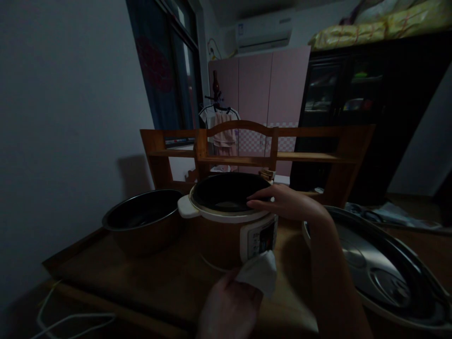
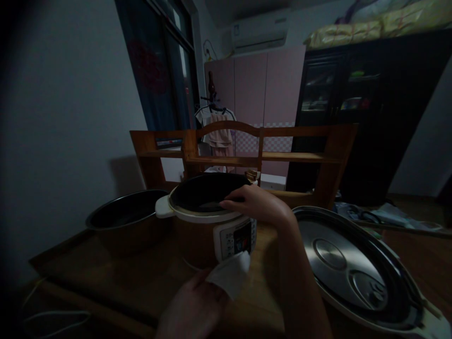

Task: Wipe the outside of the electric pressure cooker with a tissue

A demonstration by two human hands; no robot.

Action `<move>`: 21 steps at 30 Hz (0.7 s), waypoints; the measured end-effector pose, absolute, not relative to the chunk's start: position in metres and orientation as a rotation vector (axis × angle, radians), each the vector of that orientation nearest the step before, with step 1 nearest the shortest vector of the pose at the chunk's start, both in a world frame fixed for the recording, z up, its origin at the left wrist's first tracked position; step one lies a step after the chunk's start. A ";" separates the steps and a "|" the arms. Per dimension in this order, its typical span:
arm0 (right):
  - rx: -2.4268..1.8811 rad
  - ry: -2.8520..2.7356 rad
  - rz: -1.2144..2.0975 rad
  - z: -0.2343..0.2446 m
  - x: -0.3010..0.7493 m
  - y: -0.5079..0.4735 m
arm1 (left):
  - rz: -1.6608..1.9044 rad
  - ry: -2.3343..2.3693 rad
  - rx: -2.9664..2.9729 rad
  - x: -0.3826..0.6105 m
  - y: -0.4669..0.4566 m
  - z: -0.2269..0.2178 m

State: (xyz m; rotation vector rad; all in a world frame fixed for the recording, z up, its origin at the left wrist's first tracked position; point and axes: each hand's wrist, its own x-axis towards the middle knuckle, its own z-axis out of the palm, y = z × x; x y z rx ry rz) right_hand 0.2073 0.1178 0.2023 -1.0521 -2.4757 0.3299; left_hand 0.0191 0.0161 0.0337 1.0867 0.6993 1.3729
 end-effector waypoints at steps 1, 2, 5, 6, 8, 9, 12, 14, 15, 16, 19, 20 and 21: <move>-1.045 -2.476 0.329 0.202 0.207 0.118 | 1.357 0.701 1.130 0.016 0.016 0.033; -1.037 -2.477 0.332 0.202 0.207 0.118 | 1.360 0.709 1.173 0.015 0.017 0.030; -1.028 -2.476 0.343 0.202 0.208 0.118 | 1.461 0.751 1.243 0.015 0.014 0.018; -1.028 -2.475 0.344 0.202 0.208 0.118 | 1.506 0.771 1.268 0.016 0.013 0.012; -1.024 -2.478 0.347 0.202 0.207 0.118 | 1.561 0.812 1.318 0.018 0.009 0.003; -1.023 -2.478 0.346 0.202 0.207 0.117 | 1.591 0.855 1.380 0.019 0.007 0.000; -1.034 -2.474 0.343 0.202 0.206 0.117 | 1.652 1.084 1.730 0.024 0.008 -0.002; -1.044 -2.470 0.341 0.202 0.205 0.117 | 1.623 1.204 1.955 0.030 0.016 0.000; -1.045 -2.469 0.342 0.201 0.205 0.117 | 1.591 1.238 2.053 0.032 0.021 0.000; -1.043 -2.467 0.342 0.201 0.205 0.117 | 1.562 1.254 2.130 0.035 0.026 -0.001; -1.040 -2.469 0.336 0.202 0.206 0.117 | 1.506 1.328 2.333 0.039 0.035 -0.010; -1.043 -2.472 0.336 0.202 0.206 0.117 | 1.494 1.331 2.340 0.041 0.035 -0.014; -1.047 -2.474 0.337 0.202 0.206 0.117 | 1.487 1.317 2.313 0.042 0.033 -0.017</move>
